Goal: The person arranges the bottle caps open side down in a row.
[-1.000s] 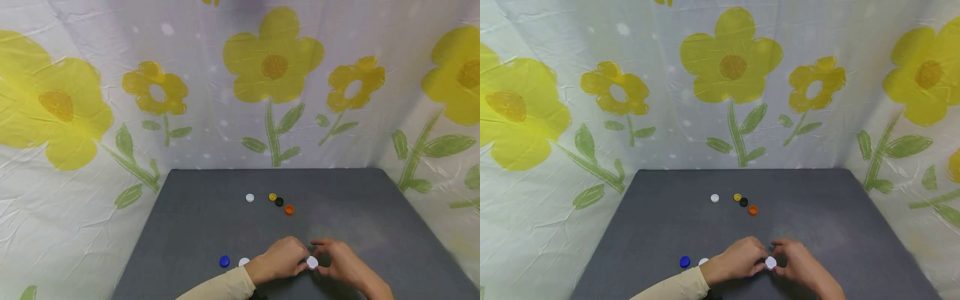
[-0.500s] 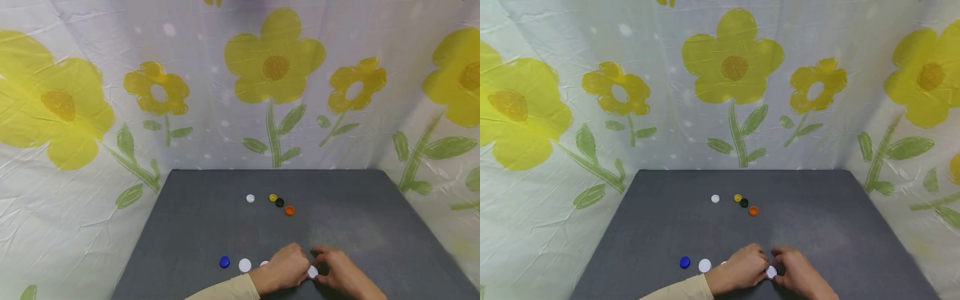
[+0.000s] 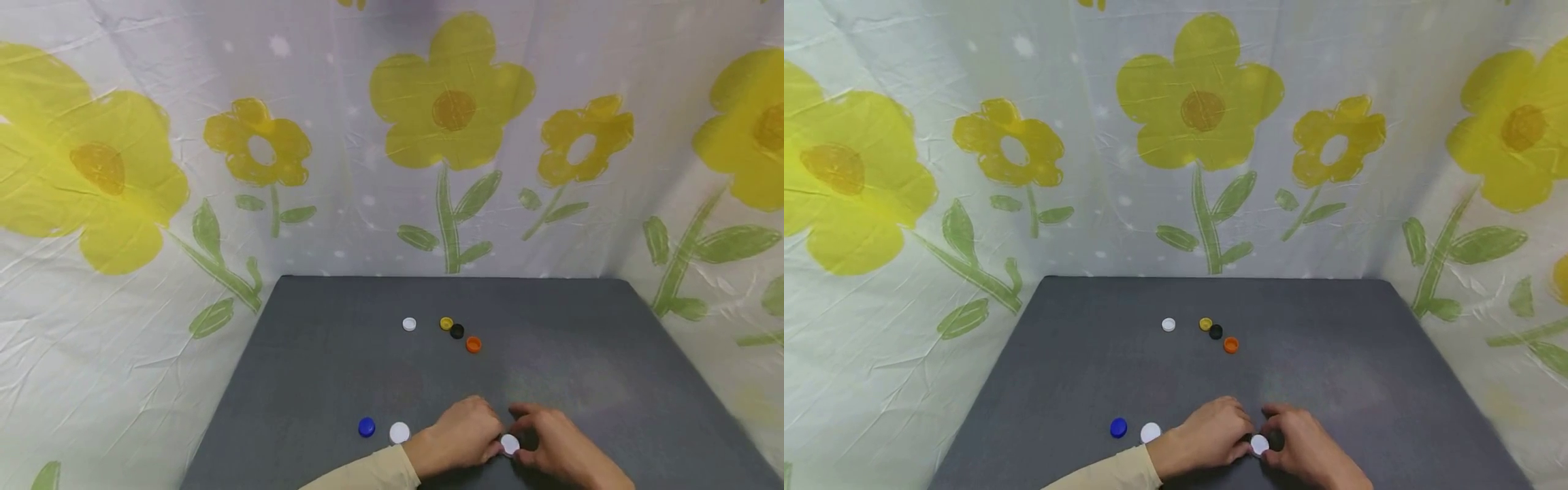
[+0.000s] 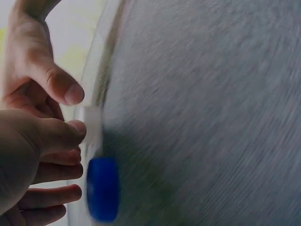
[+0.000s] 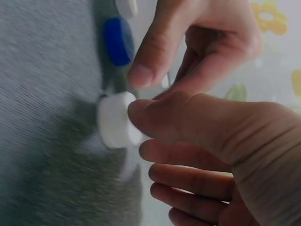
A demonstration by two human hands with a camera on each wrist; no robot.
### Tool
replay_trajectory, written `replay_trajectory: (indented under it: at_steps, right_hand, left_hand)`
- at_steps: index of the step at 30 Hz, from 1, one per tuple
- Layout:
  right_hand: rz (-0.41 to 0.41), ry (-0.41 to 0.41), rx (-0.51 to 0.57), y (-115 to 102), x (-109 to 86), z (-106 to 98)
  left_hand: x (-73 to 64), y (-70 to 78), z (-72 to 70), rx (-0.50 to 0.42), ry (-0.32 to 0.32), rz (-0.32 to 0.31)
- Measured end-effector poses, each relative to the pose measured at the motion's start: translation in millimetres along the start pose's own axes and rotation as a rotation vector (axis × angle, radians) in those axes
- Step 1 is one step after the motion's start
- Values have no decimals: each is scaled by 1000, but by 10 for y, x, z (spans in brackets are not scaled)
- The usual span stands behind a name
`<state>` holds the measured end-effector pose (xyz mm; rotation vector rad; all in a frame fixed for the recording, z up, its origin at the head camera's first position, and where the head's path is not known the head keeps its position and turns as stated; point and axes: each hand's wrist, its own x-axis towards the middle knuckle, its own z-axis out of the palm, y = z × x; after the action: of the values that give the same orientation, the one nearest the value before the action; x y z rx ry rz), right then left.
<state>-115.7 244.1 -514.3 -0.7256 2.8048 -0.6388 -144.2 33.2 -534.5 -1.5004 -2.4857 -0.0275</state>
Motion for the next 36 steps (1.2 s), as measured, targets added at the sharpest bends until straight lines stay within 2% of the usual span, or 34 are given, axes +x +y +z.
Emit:
replay_trajectory:
  at_steps: [3,9,16,21,27,30,36]
  right_hand:
    - [-13,1,22,-2,37,-75]
    - [-71,87,-44,-44,216,-213]
    - [-104,161,-141,-179,578,-312]
    - [-162,198,-169,-282,858,-349]
    - [-207,243,-180,-369,1148,-363]
    - [-209,244,-175,-408,1291,-362]
    - [-263,280,-193,-462,1574,-349]
  left_hand:
    - [-23,-124,-74,-27,5,-38]
    - [-124,-430,-200,-20,28,-127]
    - [-320,-790,-302,16,70,-229]
    - [-453,-1007,-418,-9,82,-311]
    - [-571,-1246,-505,14,103,-399]
    - [-627,-1365,-531,-4,125,-441]
    - [-707,-1572,-578,-53,154,-514]
